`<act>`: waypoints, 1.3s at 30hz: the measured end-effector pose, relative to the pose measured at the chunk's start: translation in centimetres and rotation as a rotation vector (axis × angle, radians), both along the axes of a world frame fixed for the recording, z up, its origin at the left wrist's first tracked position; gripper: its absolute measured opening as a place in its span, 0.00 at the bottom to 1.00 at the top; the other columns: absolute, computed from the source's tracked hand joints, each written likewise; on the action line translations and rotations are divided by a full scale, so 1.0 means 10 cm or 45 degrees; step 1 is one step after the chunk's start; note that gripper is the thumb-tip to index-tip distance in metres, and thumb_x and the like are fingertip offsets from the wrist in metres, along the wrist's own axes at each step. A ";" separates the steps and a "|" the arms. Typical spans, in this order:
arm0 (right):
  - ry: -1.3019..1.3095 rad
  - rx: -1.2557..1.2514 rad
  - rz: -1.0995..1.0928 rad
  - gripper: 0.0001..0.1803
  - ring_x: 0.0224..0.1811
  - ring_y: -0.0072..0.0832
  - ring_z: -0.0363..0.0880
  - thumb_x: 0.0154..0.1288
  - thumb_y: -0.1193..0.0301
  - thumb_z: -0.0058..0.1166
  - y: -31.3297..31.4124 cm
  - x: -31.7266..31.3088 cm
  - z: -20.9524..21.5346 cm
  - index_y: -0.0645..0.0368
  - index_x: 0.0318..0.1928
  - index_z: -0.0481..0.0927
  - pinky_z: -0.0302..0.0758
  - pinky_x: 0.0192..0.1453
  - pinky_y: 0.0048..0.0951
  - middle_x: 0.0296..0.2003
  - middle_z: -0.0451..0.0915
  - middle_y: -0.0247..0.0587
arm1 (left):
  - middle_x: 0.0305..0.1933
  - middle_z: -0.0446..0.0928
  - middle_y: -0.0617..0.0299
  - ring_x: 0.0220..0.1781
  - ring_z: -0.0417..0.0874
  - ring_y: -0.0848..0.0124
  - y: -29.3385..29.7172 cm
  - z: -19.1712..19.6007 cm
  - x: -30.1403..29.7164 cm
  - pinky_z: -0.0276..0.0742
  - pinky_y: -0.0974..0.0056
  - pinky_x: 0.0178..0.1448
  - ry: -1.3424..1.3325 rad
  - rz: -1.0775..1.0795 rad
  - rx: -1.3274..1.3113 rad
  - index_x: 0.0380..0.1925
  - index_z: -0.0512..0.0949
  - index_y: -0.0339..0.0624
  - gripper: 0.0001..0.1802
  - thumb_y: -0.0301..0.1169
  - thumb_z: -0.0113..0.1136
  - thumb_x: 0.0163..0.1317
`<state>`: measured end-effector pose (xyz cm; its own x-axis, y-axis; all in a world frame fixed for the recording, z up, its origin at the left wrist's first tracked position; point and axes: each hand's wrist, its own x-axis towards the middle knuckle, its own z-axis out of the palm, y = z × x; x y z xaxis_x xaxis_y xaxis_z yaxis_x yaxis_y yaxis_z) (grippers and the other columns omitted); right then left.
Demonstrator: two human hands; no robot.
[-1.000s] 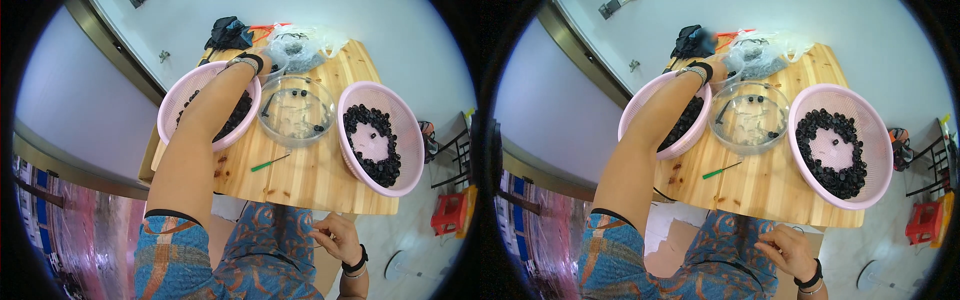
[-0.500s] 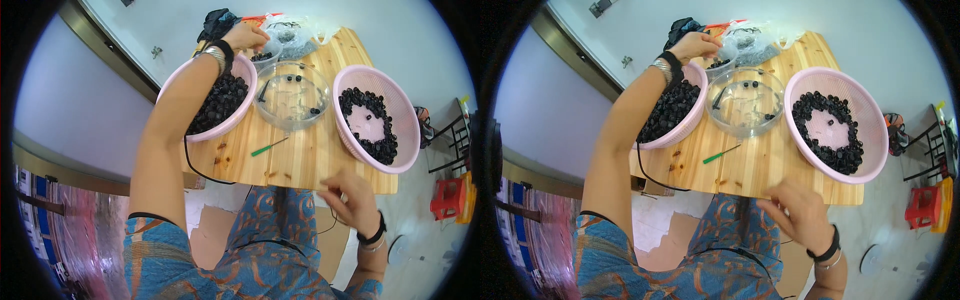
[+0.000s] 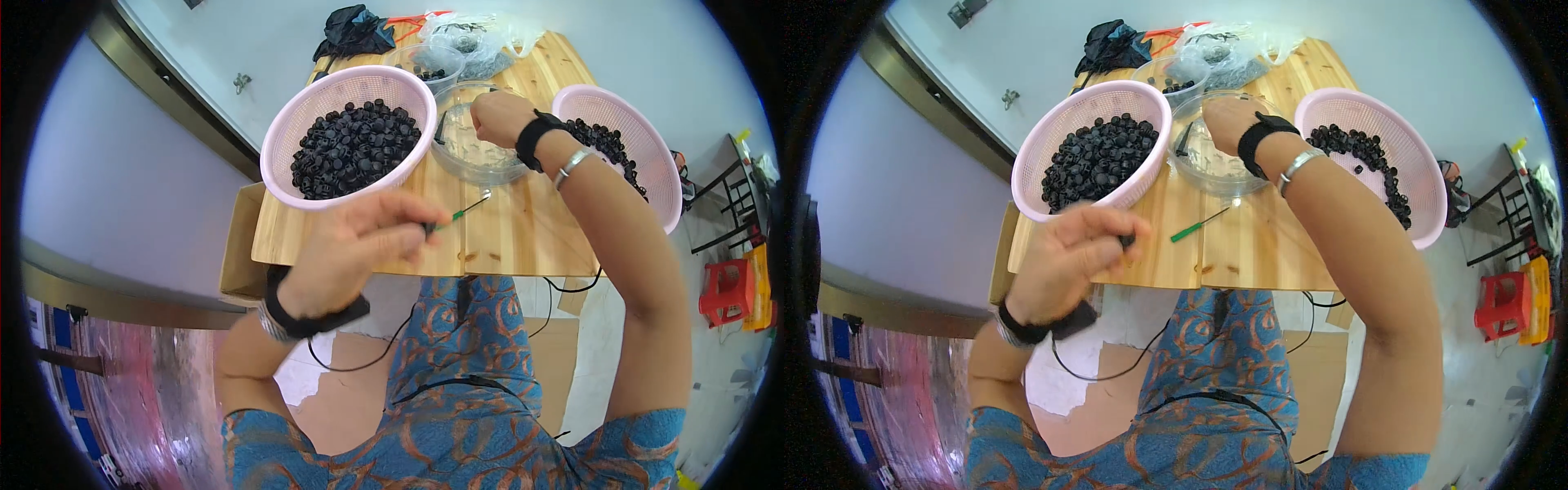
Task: The recorder is inspecting and sorting small black circular shoe components (possibly eyelets or buttons) from one basket to another.
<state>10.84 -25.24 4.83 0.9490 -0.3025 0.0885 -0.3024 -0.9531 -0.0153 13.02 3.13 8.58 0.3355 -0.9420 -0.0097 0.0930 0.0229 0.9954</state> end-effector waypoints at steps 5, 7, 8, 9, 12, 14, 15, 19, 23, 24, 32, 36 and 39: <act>0.265 0.041 -0.110 0.09 0.34 0.40 0.80 0.43 0.70 0.63 -0.05 0.21 -0.21 0.57 0.28 0.81 0.75 0.36 0.38 0.28 0.81 0.46 | 0.47 0.75 0.54 0.42 0.79 0.72 0.40 -0.58 -0.12 0.77 0.72 0.42 0.601 0.134 0.049 0.44 0.73 0.36 0.12 0.21 0.53 0.60; 0.337 0.125 -0.168 0.11 0.34 0.39 0.80 0.42 0.69 0.64 -0.04 0.25 -0.21 0.58 0.29 0.81 0.75 0.36 0.37 0.29 0.81 0.47 | 0.47 0.75 0.53 0.42 0.79 0.72 0.48 -0.79 -0.12 0.77 0.72 0.42 0.699 0.154 0.027 0.44 0.73 0.37 0.11 0.21 0.53 0.60; 0.344 0.122 -0.171 0.11 0.34 0.39 0.80 0.42 0.69 0.64 -0.05 0.26 -0.22 0.58 0.29 0.81 0.75 0.36 0.37 0.29 0.81 0.47 | 0.46 0.75 0.53 0.42 0.79 0.72 0.51 -0.87 -0.11 0.78 0.72 0.42 0.789 0.170 0.008 0.44 0.73 0.37 0.11 0.21 0.52 0.61; 0.349 0.130 -0.170 0.11 0.34 0.39 0.80 0.42 0.69 0.64 -0.06 0.27 -0.24 0.58 0.29 0.81 0.75 0.36 0.37 0.29 0.81 0.47 | 0.46 0.75 0.53 0.42 0.79 0.72 0.52 -0.93 -0.12 0.78 0.72 0.42 0.795 0.167 0.006 0.44 0.73 0.37 0.11 0.21 0.52 0.61; 0.385 0.102 -0.135 0.11 0.34 0.39 0.80 0.42 0.70 0.63 -0.06 0.31 -0.29 0.59 0.29 0.81 0.75 0.35 0.36 0.29 0.81 0.47 | 0.46 0.76 0.55 0.44 0.79 0.73 0.53 -1.03 -0.13 0.78 0.71 0.44 0.868 0.151 -0.063 0.45 0.73 0.37 0.11 0.22 0.51 0.62; 0.417 0.069 -0.096 0.10 0.34 0.39 0.80 0.42 0.71 0.63 -0.04 0.34 -0.29 0.58 0.29 0.81 0.75 0.35 0.36 0.29 0.81 0.47 | 0.45 0.76 0.55 0.44 0.79 0.73 0.52 -1.06 -0.15 0.78 0.71 0.44 0.919 0.176 -0.108 0.45 0.73 0.36 0.11 0.22 0.51 0.62; 0.441 0.042 -0.094 0.09 0.33 0.39 0.80 0.44 0.72 0.61 -0.01 0.36 -0.29 0.59 0.30 0.81 0.75 0.34 0.36 0.28 0.81 0.47 | 0.45 0.76 0.55 0.44 0.79 0.73 0.51 -1.06 -0.17 0.78 0.71 0.44 0.922 0.178 -0.107 0.45 0.73 0.36 0.11 0.22 0.51 0.62; 0.306 -0.075 -0.087 0.06 0.27 0.37 0.81 0.48 0.75 0.54 -0.07 0.34 -0.39 0.63 0.29 0.80 0.75 0.28 0.34 0.23 0.80 0.48 | 0.46 0.76 0.55 0.44 0.79 0.73 0.41 -1.03 -0.25 0.77 0.71 0.46 0.986 0.179 -0.217 0.45 0.73 0.36 0.11 0.22 0.51 0.62; 0.255 0.490 -0.269 0.05 0.18 0.26 0.78 0.50 0.77 0.49 -0.01 0.26 -0.14 0.67 0.23 0.76 0.74 0.22 0.26 0.19 0.79 0.45 | 0.47 0.75 0.55 0.44 0.78 0.73 0.36 -1.05 -0.28 0.77 0.71 0.47 1.018 0.203 -0.326 0.45 0.73 0.36 0.11 0.22 0.51 0.62; 0.255 0.490 -0.268 0.05 0.18 0.26 0.78 0.50 0.77 0.49 -0.05 0.22 -0.13 0.67 0.23 0.76 0.74 0.22 0.26 0.19 0.79 0.45 | 0.47 0.75 0.55 0.44 0.78 0.73 0.34 -1.06 -0.29 0.77 0.71 0.47 1.018 0.203 -0.326 0.45 0.73 0.36 0.11 0.22 0.51 0.62; -0.361 1.322 0.072 0.05 0.26 0.17 0.75 0.54 0.74 0.53 0.31 -0.33 0.13 0.64 0.27 0.75 0.75 0.31 0.19 0.25 0.77 0.33 | 0.47 0.75 0.54 0.46 0.78 0.71 0.17 -1.01 -0.32 0.77 0.72 0.49 0.959 0.397 -0.406 0.47 0.72 0.37 0.12 0.20 0.48 0.63; -0.403 1.581 0.246 0.02 0.28 0.14 0.74 0.58 0.78 0.52 0.91 -0.81 0.25 0.64 0.31 0.75 0.74 0.34 0.16 0.26 0.77 0.32 | 0.48 0.75 0.58 0.46 0.78 0.74 0.10 -0.97 -0.33 0.75 0.72 0.51 0.961 0.356 -0.485 0.47 0.72 0.37 0.12 0.23 0.49 0.64; -0.531 1.541 0.355 0.02 0.27 0.12 0.73 0.56 0.79 0.54 1.14 -1.03 0.08 0.63 0.31 0.75 0.70 0.29 0.16 0.26 0.75 0.29 | 0.48 0.75 0.54 0.46 0.78 0.72 0.03 -0.95 -0.39 0.77 0.72 0.50 1.015 0.319 -0.500 0.50 0.71 0.36 0.14 0.21 0.49 0.63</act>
<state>0.56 -13.86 5.66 0.9598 -0.1958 0.2013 0.1371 -0.2988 -0.9444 9.07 3.45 -0.94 0.5611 -0.8275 -0.0206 0.6945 0.4571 0.5556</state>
